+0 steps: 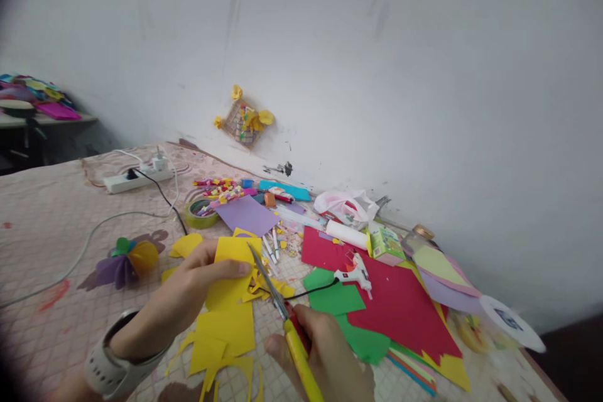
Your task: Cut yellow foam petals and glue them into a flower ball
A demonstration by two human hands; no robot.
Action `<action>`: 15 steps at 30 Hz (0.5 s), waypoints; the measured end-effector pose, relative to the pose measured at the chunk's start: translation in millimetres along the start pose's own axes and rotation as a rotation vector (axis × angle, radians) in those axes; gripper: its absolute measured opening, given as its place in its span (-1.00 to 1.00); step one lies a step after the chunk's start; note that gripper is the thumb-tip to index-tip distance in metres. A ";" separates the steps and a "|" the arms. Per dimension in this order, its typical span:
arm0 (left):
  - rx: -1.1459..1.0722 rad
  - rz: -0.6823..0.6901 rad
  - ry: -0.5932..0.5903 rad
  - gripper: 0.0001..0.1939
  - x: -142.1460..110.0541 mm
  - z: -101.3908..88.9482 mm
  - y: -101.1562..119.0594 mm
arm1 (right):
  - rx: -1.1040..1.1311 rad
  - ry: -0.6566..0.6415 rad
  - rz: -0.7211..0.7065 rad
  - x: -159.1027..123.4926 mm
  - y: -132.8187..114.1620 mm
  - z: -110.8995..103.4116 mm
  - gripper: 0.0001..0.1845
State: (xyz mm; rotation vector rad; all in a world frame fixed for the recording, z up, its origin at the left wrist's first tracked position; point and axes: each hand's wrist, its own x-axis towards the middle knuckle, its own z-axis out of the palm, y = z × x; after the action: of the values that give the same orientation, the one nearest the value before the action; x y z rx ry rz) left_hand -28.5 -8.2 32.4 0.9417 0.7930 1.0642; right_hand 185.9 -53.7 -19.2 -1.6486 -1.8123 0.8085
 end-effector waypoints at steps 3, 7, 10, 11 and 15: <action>0.000 0.004 0.005 -0.84 -0.2 -0.7 -0.3 | 0.022 -0.077 0.030 0.9 -4.0 -2.1 -0.52; 0.024 -0.001 -0.015 -0.84 1.4 -4.0 -0.2 | 0.064 -0.174 0.004 2.5 -8.4 -7.2 -0.49; 0.061 -0.025 -0.051 -0.85 3.7 -6.9 0.1 | 0.044 -0.220 -0.015 3.5 -11.3 -12.0 -0.50; 0.079 -0.033 -0.068 -0.85 4.4 -7.7 0.1 | 0.030 -0.241 -0.014 3.9 -12.5 -13.2 -0.51; 0.127 -0.044 -0.136 -0.85 6.6 -10.8 -0.8 | -0.010 -0.298 0.002 5.0 -16.7 -16.0 -0.61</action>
State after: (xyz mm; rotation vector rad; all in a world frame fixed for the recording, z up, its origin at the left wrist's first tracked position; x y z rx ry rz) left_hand -35.9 0.5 26.8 1.0879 0.7717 0.9096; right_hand 186.3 -48.7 3.9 -1.6036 -2.0157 1.0961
